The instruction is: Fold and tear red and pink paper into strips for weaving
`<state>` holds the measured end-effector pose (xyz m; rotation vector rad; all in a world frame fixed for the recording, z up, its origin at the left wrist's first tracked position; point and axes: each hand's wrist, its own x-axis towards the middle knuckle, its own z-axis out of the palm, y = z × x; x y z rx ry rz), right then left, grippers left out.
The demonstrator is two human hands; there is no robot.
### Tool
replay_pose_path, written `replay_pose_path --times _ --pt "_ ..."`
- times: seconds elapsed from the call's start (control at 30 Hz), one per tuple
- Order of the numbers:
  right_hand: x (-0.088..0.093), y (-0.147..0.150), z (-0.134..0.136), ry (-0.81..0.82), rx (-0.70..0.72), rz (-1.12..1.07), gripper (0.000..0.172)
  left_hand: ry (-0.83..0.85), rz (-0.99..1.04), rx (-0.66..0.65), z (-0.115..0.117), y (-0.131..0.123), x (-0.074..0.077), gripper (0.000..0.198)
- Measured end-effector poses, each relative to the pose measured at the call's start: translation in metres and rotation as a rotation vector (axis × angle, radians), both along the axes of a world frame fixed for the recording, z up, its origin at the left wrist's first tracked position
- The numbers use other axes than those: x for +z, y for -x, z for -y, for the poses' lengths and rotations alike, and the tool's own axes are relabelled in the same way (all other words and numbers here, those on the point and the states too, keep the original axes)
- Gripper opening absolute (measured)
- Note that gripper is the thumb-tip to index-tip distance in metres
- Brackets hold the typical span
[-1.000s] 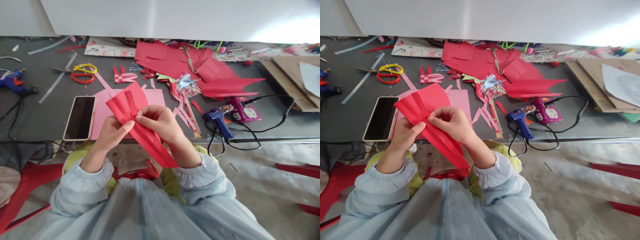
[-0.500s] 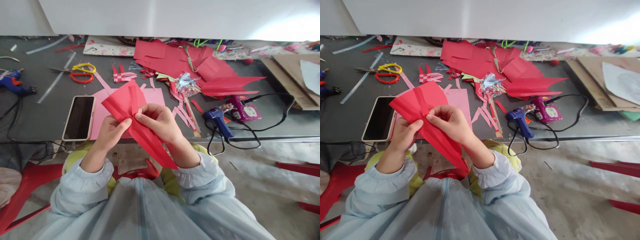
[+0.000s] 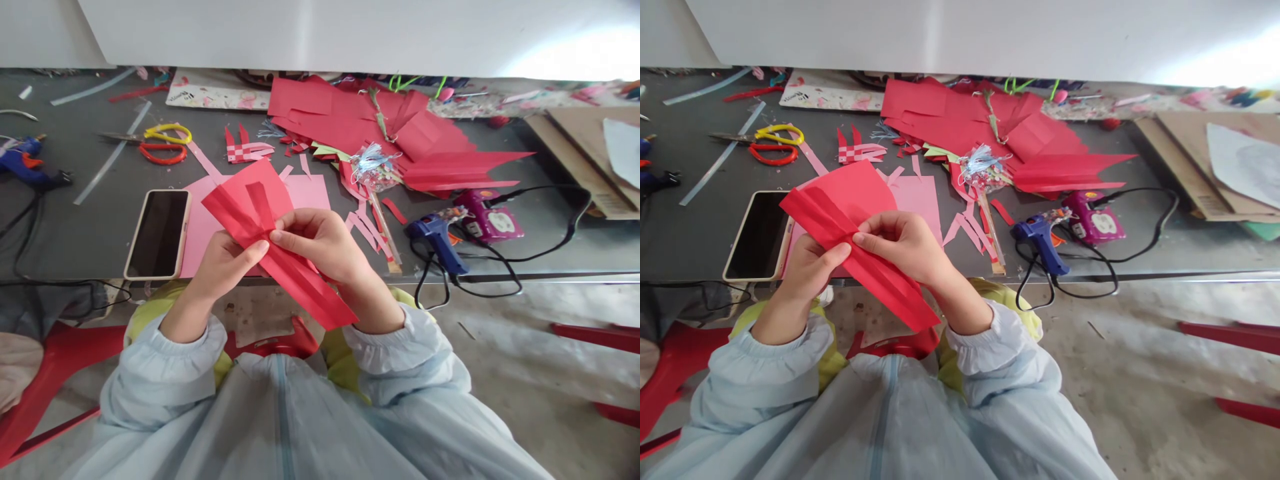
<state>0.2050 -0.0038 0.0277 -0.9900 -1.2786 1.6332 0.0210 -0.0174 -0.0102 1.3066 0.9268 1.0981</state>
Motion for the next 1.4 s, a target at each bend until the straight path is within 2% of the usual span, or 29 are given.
replay_pose_path --times 0.07,0.2,0.33,0.73,1.07,1.23,1.4 --pt "-0.0014 0.0001 -0.0001 -0.007 -0.008 0.012 0.028 0.003 -0.003 -0.022 -0.0003 0.0000 -0.0001 0.030" --pt "-0.0027 0.0016 0.0010 -0.017 -0.025 0.005 0.026 -0.002 0.017 0.071 -0.0013 0.0007 -0.0054 0.025" --pt "-0.0033 0.0037 0.0017 -0.020 -0.025 -0.029 0.024 0.016 0.025 0.087 -0.0012 0.0010 -0.0086 0.024" --pt "-0.0038 0.0040 0.0013 0.014 -0.004 -0.077 0.033 0.022 0.001 0.101 -0.0009 0.0001 -0.0055 0.028" --pt "-0.0031 0.0052 0.0010 0.063 0.000 -0.169 0.033 0.018 0.016 0.085 0.0002 -0.0005 -0.0022 0.028" --pt "-0.0002 0.0042 0.0008 0.083 -0.011 -0.142 0.037 0.019 0.009 0.084 -0.0001 0.0005 -0.0026 0.025" --pt "-0.0004 -0.0011 -0.0012 0.133 0.049 -0.062 0.037 0.000 0.028 0.100 -0.0005 0.0015 -0.0042 0.027"
